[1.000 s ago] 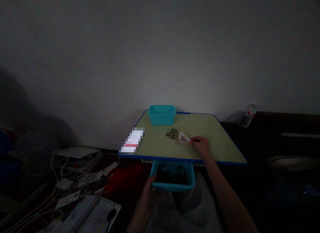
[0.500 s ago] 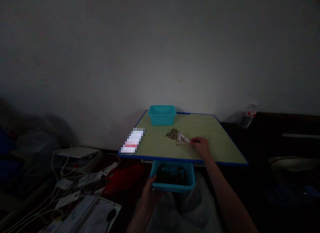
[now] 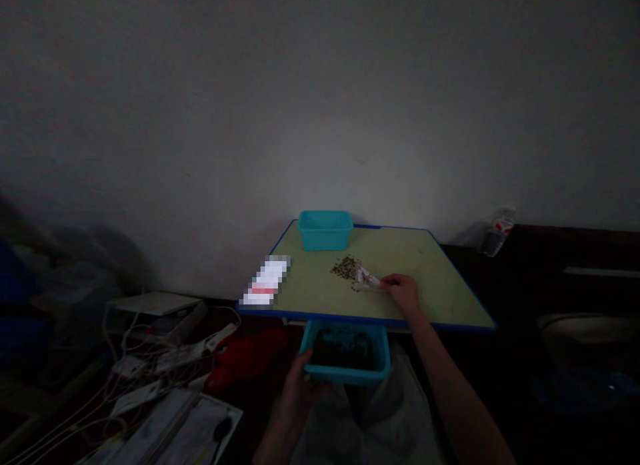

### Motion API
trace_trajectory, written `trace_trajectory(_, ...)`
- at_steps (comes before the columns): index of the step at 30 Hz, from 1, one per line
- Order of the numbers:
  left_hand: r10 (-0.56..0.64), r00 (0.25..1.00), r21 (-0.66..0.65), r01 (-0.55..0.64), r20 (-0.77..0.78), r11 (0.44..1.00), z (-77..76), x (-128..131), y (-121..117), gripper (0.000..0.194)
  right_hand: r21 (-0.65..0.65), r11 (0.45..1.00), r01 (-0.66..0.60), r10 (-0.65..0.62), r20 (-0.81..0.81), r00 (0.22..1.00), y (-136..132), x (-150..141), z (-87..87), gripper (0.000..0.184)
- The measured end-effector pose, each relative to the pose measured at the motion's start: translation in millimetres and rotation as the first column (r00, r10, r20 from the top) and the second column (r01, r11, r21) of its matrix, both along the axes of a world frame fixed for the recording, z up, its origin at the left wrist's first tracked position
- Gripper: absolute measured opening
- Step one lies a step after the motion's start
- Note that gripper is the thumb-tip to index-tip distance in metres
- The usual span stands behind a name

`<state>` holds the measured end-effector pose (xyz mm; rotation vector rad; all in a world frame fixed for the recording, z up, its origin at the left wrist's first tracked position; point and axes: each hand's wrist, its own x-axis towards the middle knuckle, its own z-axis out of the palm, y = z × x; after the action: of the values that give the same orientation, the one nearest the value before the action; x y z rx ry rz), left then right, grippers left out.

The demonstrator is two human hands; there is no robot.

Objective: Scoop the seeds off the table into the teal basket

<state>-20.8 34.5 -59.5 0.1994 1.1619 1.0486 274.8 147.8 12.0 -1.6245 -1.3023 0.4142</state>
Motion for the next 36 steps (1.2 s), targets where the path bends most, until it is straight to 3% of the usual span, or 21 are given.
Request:
trace_trajectory(11, 0.003, 1.0, 0.009, -0.003, 0.003, 1.0, 3.5, -1, -3, 0.049, 0.002, 1.0, -0.003, 0.003, -0.014, 1.0, 3, 3, -8.1, 0.02)
trace_trajectory(16, -0.013, 1.0, 0.038, 0.012, 0.018, 0.999, 5.9, -1, -6, 0.04, 0.0, 0.999, -0.038, 0.038, -0.002, 0.999, 1, 2, -7.0, 0.02)
trace_trajectory(25, -0.021, 1.0, 0.046, 0.021, 0.003, 0.999, -0.7, -3, -5, 0.045, -0.024, 0.995, -0.099, 0.098, -0.024, 0.995, 0, 1, -6.2, 0.019)
trace_trajectory(36, -0.017, 1.0, 0.061, 0.017, 0.006, 0.998, 2.2, -3, -8, 0.05, -0.037, 0.981, -0.19, 0.193, 0.135, 0.972, -10, -3, 4.2, 0.013)
